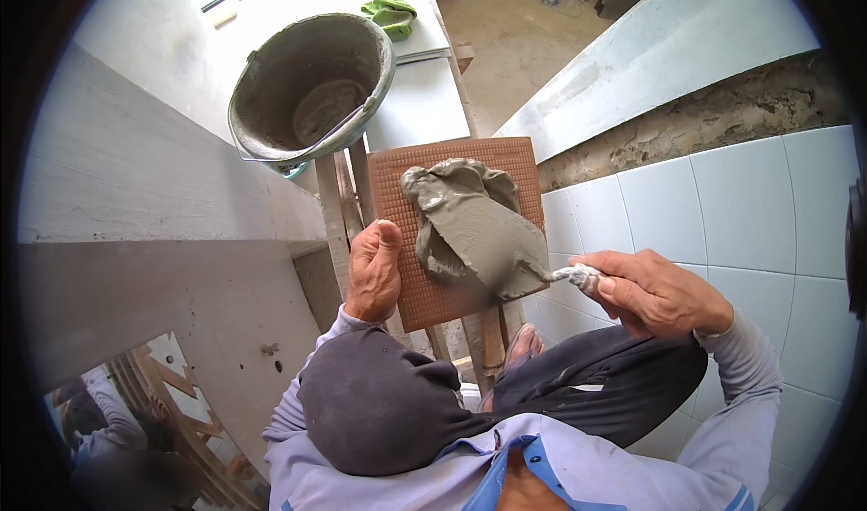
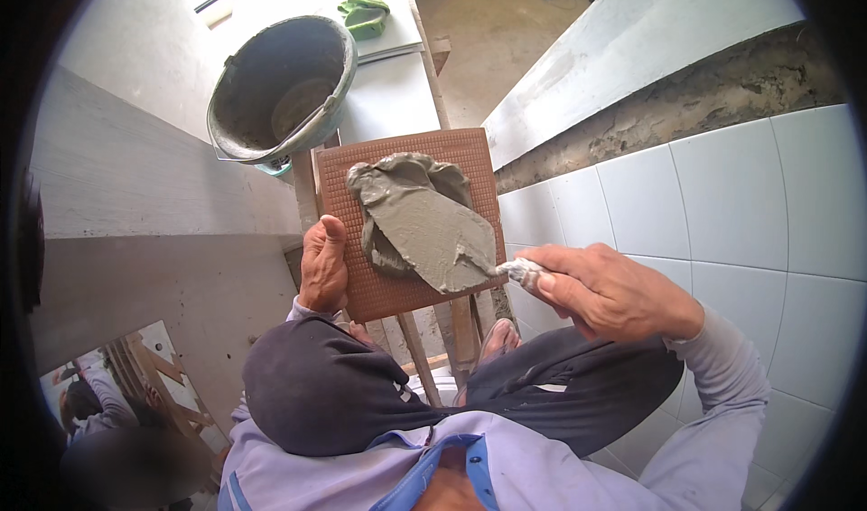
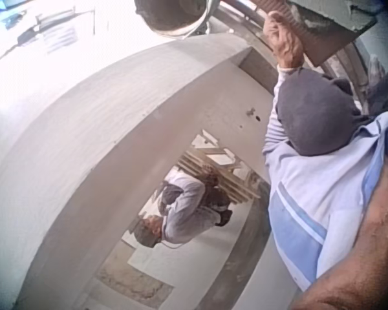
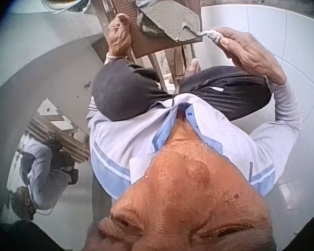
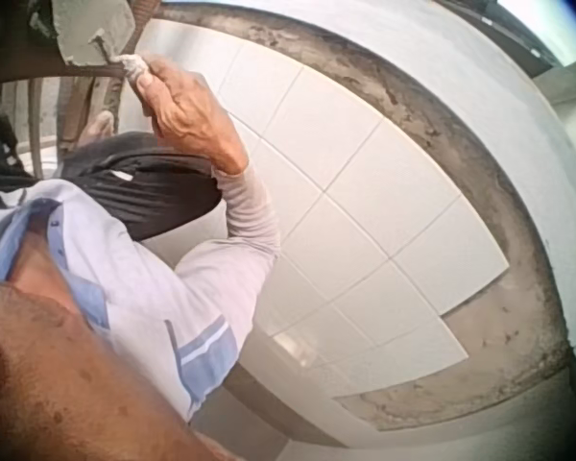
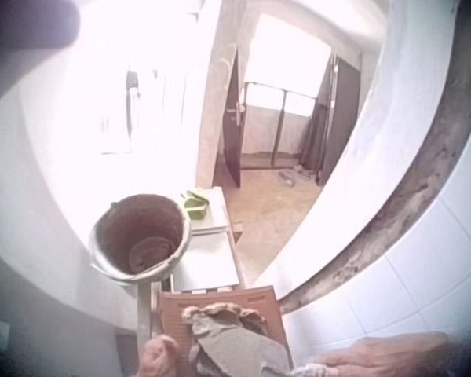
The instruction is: The person scoops cement from a bucket onto a tile, spreads it with a trowel, and presses the tile onto the ceiling. They adjust the tile position and tap it with a wooden stick to secure it, then apply more cement to the edges.
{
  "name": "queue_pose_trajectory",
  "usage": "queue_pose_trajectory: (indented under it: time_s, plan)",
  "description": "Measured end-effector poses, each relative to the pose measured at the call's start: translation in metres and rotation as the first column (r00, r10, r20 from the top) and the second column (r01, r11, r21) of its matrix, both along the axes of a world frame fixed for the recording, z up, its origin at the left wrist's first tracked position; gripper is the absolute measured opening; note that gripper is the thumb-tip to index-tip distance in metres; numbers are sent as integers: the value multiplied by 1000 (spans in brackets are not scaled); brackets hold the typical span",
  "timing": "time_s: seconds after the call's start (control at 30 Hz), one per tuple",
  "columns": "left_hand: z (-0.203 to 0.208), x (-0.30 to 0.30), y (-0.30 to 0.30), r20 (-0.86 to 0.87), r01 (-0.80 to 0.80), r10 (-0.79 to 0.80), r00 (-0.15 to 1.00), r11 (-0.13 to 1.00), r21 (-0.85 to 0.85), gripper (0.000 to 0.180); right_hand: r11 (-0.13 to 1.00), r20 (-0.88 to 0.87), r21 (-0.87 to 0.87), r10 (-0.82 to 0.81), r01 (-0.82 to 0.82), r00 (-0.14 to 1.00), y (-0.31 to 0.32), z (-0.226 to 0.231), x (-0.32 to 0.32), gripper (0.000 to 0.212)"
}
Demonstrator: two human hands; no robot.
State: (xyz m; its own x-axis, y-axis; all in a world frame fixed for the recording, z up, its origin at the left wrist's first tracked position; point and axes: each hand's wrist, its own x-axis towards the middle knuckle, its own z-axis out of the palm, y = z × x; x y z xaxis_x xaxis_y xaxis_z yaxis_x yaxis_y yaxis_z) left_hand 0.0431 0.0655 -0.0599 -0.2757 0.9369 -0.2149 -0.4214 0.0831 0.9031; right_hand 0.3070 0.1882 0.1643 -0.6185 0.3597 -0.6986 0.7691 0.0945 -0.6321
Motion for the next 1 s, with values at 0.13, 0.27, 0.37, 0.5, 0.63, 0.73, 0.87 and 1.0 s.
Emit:
queue_pose_trajectory:
  time_s: [0.13,0.27,0.37,0.5,0.63,0.73,0.87,1.0]
  plan:
    - [-3,1,-4,89,-40,44,995,998,-44,48,957,-10,240,171,-164,985,6,0,-4,38]
    - [-1,-7,-8,-19,-72,71,997,995,-62,48,870,-17,455,225,-192,974,-5,17,14,41]
    - [11,-4,1,-30,-105,103,994,992,-64,49,809,95,536,228,-243,969,-8,20,11,42]
    - [-9,-11,-5,-78,-87,83,994,995,-53,50,779,89,597,175,-193,981,-4,7,17,42]
    - [-17,-11,-7,-103,-125,119,987,991,-55,51,833,3,547,103,-88,995,-4,3,29,40]
    - [-18,-12,-8,-116,-143,136,984,988,-52,51,842,81,527,89,-118,993,-9,16,32,41]
    - [-3,-8,-8,-14,-157,157,988,987,-37,54,843,48,530,76,-90,996,-25,33,44,43]
    - [5,-11,-12,64,-115,116,991,993,-15,59,838,66,528,120,-137,991,-35,48,49,46]
